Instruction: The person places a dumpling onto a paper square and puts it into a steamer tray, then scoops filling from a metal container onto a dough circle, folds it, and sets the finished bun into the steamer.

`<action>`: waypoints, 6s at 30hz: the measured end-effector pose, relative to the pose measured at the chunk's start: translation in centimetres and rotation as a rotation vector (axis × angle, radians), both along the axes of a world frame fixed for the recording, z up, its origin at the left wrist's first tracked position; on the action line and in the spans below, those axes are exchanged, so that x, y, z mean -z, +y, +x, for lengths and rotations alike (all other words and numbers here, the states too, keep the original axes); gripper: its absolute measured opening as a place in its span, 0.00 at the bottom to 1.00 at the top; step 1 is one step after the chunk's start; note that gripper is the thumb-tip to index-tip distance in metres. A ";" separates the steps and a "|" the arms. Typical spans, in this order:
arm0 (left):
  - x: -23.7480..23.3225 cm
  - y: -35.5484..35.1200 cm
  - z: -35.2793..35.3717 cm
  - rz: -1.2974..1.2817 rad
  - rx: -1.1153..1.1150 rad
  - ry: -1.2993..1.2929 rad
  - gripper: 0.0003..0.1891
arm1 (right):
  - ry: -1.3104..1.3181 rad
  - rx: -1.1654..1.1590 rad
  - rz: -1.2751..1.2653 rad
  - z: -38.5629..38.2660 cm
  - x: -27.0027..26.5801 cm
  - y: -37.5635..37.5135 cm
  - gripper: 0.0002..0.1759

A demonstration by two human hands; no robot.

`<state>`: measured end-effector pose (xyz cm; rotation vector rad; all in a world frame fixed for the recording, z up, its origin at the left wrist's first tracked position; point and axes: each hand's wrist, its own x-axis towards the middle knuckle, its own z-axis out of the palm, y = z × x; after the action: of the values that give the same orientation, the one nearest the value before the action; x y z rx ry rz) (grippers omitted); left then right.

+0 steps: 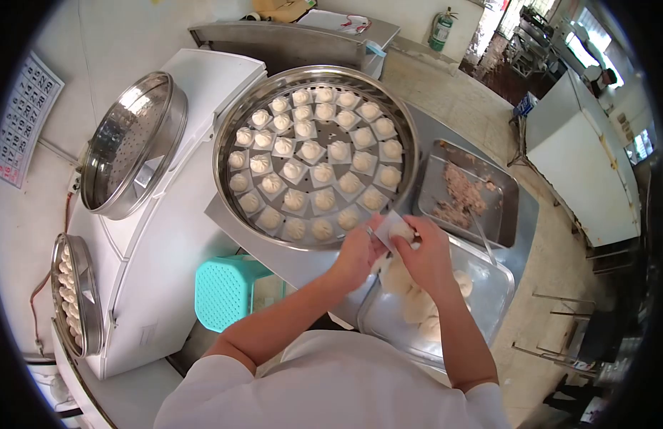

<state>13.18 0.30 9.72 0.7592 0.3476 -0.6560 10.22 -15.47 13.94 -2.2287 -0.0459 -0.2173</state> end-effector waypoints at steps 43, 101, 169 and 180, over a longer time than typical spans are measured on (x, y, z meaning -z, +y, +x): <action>2.7 29.6 12.9 0.585 -0.223 -0.562 0.22 | 0.035 0.021 -0.324 32.7 6.1 12.4 0.14; 4.0 30.2 17.1 1.154 -0.331 -0.769 0.17 | 0.292 -0.159 -0.561 26.1 8.7 13.3 0.26; -4.2 35.6 17.4 1.155 -0.491 -0.478 0.60 | 0.004 0.596 -0.520 10.6 2.1 0.1 0.11; -16.0 34.2 -6.8 1.088 -0.809 -0.545 0.58 | -0.199 0.323 -0.406 -0.8 -12.0 -1.8 0.11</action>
<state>6.40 34.54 25.72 1.6441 0.4553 0.5941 9.37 -17.25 25.95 -2.6029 0.1790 -0.6556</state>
